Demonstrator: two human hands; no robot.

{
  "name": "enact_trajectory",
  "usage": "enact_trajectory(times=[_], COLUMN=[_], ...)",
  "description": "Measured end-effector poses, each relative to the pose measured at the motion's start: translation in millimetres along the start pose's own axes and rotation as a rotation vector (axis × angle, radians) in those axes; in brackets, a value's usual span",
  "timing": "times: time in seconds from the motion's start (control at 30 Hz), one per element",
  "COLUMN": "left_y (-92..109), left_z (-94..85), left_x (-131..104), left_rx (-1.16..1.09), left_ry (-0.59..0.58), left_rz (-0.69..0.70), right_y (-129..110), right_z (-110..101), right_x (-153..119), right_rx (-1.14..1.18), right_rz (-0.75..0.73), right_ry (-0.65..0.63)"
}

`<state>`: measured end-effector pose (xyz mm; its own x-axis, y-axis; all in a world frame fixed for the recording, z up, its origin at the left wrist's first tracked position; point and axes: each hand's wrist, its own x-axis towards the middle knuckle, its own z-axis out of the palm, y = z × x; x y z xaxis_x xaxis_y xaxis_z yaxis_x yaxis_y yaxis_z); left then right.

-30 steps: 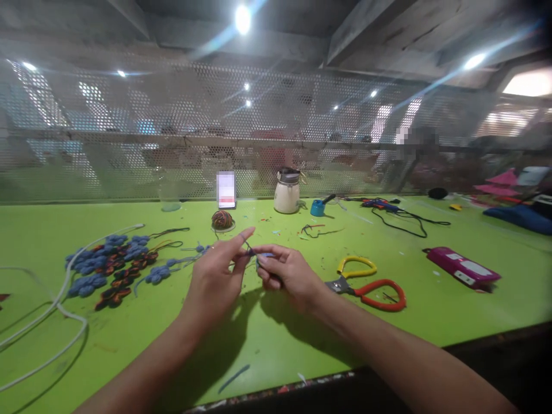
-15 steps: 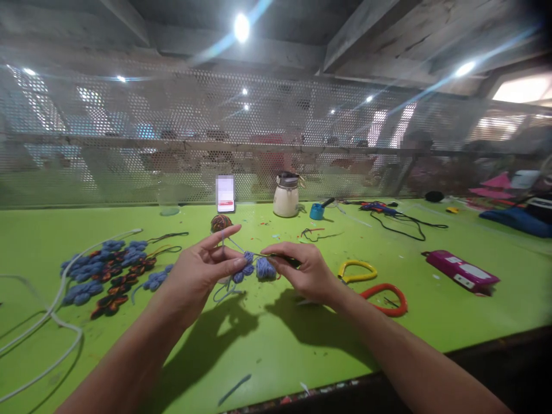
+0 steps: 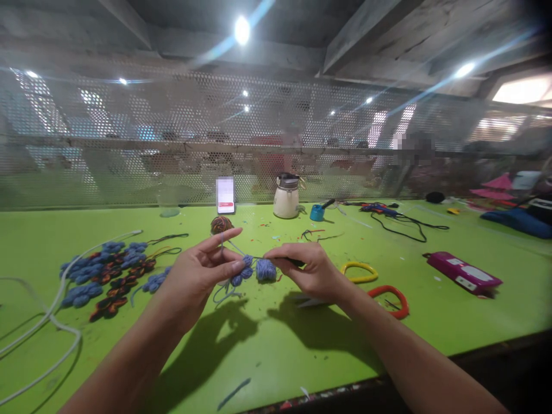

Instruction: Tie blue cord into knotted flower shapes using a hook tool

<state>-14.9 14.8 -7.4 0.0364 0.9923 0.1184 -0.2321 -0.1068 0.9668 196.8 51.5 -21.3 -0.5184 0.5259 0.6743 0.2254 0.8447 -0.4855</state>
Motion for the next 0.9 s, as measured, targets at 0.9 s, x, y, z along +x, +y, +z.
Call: enact_trajectory(times=[0.9], left_y=[-10.8], left_z=[2.1], left_x=[1.5], left_rx=[0.021], left_ry=[-0.064], left_rz=[0.022], right_y=[-11.1], right_z=[32.1], right_x=[-0.3], right_rx=[0.911], right_rz=[0.632], right_ry=[0.059])
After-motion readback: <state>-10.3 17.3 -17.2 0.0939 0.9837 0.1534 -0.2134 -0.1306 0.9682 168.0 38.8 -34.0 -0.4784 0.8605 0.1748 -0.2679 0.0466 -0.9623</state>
